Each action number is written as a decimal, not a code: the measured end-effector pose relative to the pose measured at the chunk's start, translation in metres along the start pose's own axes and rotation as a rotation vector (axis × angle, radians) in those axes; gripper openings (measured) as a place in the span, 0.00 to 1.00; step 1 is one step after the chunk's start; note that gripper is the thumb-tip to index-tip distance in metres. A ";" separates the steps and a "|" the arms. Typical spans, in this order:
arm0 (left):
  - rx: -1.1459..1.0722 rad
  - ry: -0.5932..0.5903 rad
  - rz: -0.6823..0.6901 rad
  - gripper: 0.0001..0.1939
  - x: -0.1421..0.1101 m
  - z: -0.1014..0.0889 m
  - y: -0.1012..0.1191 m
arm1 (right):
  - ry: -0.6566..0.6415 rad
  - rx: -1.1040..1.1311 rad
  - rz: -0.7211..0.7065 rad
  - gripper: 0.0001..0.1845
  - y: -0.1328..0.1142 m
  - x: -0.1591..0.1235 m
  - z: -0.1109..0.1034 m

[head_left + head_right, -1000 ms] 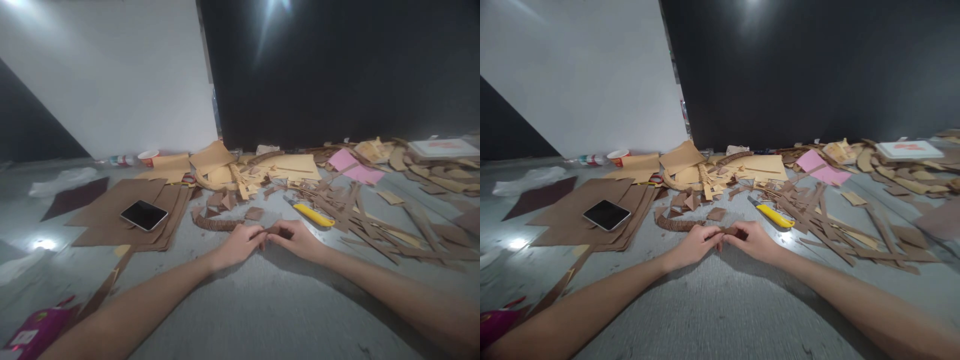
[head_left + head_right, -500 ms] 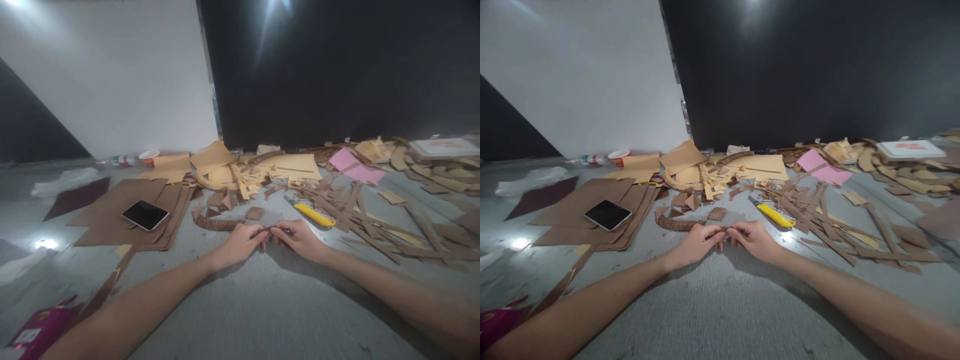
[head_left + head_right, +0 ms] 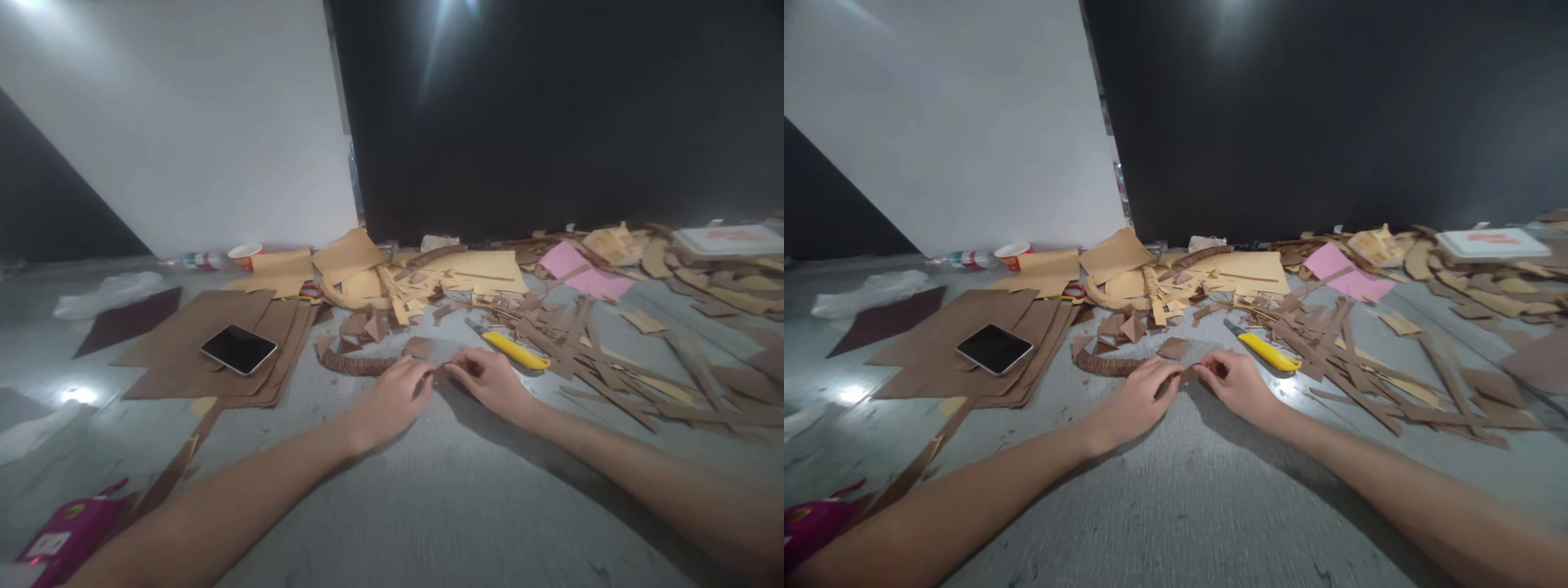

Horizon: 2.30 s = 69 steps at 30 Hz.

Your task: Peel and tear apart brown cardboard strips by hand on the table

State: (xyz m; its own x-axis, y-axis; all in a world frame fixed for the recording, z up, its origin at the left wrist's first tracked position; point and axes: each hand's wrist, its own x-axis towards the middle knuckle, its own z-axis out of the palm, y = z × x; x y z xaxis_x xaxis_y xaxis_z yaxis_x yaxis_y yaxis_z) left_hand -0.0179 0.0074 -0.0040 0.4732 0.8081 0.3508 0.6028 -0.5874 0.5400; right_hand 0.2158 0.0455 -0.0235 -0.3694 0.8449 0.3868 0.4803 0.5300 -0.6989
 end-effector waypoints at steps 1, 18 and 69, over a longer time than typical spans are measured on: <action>0.076 0.023 0.071 0.15 -0.002 0.001 0.001 | -0.009 -0.021 0.015 0.19 0.001 0.001 0.000; 0.445 -0.196 0.296 0.24 -0.010 0.011 -0.001 | -0.036 -0.219 0.041 0.11 0.005 0.002 0.005; 0.336 -0.199 0.234 0.29 -0.009 0.008 -0.001 | -0.157 -0.200 -0.234 0.22 0.009 -0.007 -0.015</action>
State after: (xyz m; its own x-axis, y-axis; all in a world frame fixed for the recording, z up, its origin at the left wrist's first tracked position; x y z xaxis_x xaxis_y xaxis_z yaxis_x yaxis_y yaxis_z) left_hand -0.0175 0.0005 -0.0138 0.7164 0.6467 0.2620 0.6239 -0.7618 0.1743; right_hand 0.2347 0.0453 -0.0237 -0.5982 0.6859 0.4144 0.5092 0.7247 -0.4643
